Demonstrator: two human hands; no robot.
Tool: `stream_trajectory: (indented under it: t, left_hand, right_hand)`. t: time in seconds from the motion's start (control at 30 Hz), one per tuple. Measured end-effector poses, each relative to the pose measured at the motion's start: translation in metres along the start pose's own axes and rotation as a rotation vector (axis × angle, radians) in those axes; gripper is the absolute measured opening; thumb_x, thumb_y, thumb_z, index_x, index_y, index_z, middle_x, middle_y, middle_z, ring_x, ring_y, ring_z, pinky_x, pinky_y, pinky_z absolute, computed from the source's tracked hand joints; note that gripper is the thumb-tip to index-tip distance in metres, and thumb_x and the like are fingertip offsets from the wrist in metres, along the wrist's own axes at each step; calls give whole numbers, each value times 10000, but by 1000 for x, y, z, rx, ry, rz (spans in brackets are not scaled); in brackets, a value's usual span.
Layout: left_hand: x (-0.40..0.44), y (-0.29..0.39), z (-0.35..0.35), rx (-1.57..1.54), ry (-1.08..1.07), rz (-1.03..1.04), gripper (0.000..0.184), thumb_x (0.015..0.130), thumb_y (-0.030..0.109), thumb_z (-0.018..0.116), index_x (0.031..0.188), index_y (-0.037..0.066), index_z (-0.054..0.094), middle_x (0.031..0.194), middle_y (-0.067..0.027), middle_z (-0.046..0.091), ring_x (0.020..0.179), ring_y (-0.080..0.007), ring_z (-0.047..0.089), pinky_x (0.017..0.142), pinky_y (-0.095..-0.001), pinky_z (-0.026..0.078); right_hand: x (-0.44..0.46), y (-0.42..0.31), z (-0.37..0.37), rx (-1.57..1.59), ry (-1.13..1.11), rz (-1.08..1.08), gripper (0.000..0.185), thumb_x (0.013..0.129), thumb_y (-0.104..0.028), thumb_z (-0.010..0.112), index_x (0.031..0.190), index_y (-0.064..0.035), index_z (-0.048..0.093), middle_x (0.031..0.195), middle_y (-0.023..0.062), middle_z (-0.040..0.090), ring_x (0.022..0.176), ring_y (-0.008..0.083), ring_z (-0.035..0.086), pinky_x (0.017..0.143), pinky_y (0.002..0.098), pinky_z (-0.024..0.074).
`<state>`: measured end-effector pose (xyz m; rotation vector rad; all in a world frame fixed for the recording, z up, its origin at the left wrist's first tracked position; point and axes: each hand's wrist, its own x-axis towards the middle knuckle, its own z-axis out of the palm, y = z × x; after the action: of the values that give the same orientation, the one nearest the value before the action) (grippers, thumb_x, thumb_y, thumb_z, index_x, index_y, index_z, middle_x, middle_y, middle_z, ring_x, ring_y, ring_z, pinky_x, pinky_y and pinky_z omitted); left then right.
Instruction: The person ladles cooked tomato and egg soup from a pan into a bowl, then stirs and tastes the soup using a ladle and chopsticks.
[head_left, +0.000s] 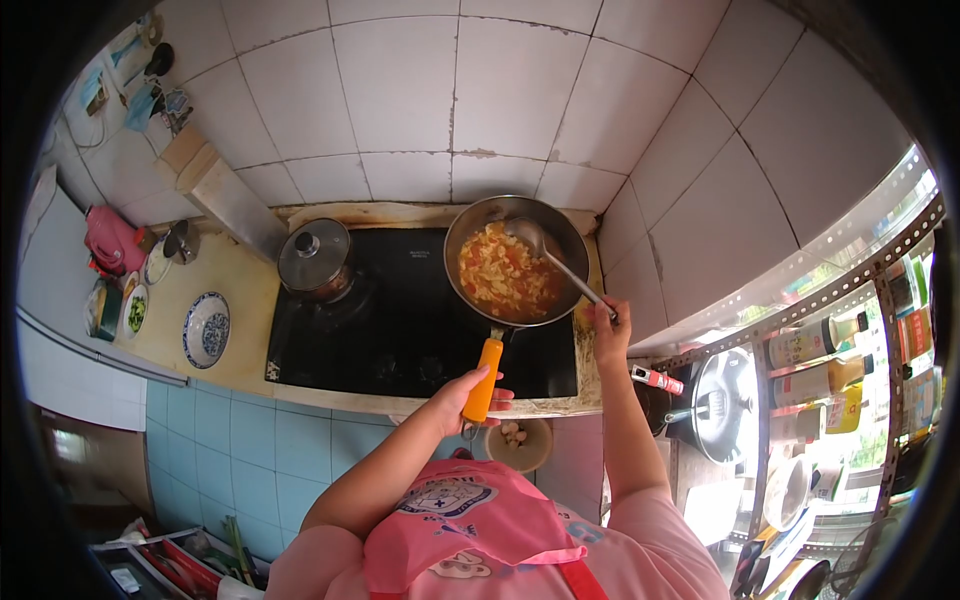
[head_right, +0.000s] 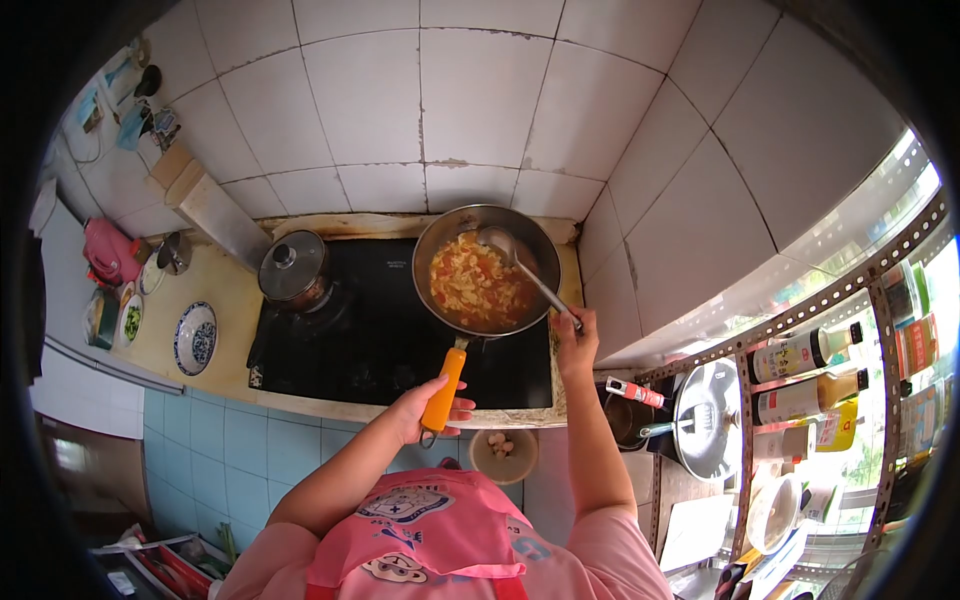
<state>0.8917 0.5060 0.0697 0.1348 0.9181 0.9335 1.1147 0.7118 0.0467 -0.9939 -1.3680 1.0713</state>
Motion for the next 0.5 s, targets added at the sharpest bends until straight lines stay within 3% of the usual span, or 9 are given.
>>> stream_trajectory:
  t: [0.07, 0.27, 0.5]
  left_hand:
    - [0, -2, 0, 0, 2, -3, 472, 946, 480, 429, 1241, 115, 481, 1134, -167, 612, 986, -255, 632, 717, -394, 550]
    - [2, -6, -4, -15, -41, -5, 495, 931, 494, 464, 1250, 115, 443, 1140, -176, 601, 1018, -270, 626, 716, -391, 555]
    - [1, -5, -3, -20, -43, -7, 498, 929, 495, 468, 1252, 117, 442, 1134, -170, 604, 1008, -261, 627, 720, -392, 553]
  right_hand:
    - [3, 1, 3, 155, 95, 186, 186, 936, -139, 569, 1043, -1, 507, 870, 113, 608, 741, 172, 629, 735, 319, 554]
    - [14, -3, 2, 256, 186, 340, 172, 938, -170, 554, 1013, -30, 489, 827, 136, 624, 705, 216, 646, 671, 342, 566]
    - [15, -10, -11, 357, 222, 387, 197, 921, -192, 566, 1033, -71, 457, 837, 164, 627, 703, 259, 647, 682, 378, 559]
